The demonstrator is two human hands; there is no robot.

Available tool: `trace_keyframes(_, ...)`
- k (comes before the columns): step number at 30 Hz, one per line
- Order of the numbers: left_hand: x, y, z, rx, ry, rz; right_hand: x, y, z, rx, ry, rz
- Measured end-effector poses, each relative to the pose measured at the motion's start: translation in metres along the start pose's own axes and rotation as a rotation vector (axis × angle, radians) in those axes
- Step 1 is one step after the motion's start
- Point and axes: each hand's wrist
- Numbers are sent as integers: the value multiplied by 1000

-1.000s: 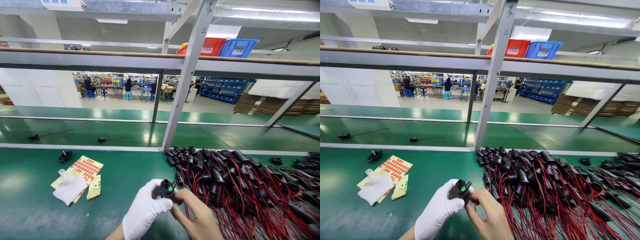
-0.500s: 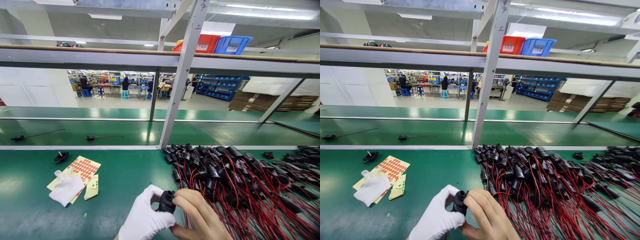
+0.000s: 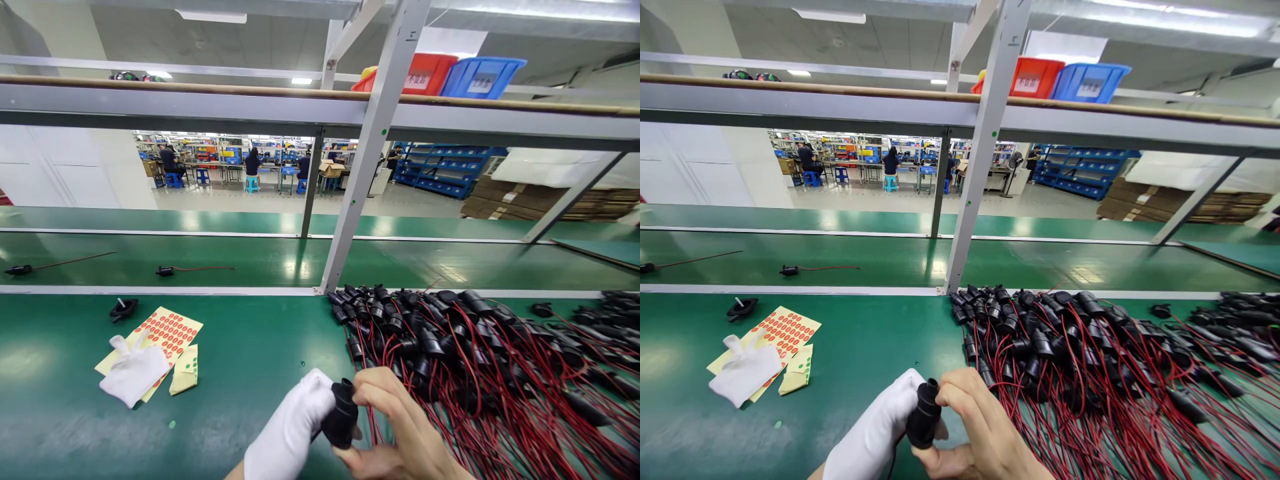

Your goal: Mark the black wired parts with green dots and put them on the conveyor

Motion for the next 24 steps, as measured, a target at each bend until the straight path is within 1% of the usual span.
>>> trace_keyframes(2, 4, -1, 1, 37, 161, 46, 0, 1, -1, -18, -87, -93)
trace_keyframes(4, 13, -5, 2, 42, 345, 107, 0, 0, -1, -12, -234, -295)
trace_keyframes(5, 18, -7, 3, 57, 421, 135, 0, -2, -2, 10, -327, -421)
trace_keyframes(7, 29, -11, 4, 95, 522, 176, -1, -6, -2, 95, -524, -660)
trace_keyframes(8, 33, -13, 5, 120, 558, 191, -2, -8, -2, 139, -615, -755)
trace_keyframes(10, 39, -14, 6, 143, 624, 222, -5, -12, -2, 204, -765, -876)
trace_keyframes(12, 41, -14, 7, 137, 666, 244, -7, -13, -2, 245, -856, -929)
trace_keyframes(14, 40, -12, 7, 137, 679, 255, -9, -12, -2, 268, -872, -944)
trace_keyframes(19, 43, -11, 8, 134, 668, 241, -11, -12, 0, 296, -748, -927)
trace_keyframes(21, 49, -12, 10, 177, 719, 250, -12, -13, 2, 300, -727, -896)
trace_keyframes(24, 59, -15, 10, 303, 852, 296, -13, -15, 3, 275, -734, -842)
Point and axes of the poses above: each hand's wrist, its own y-axis away from the middle knuckle, its own z-axis out of the back of the hand, x = y × z, and after that the axes turned 4 degrees about y, right-handed
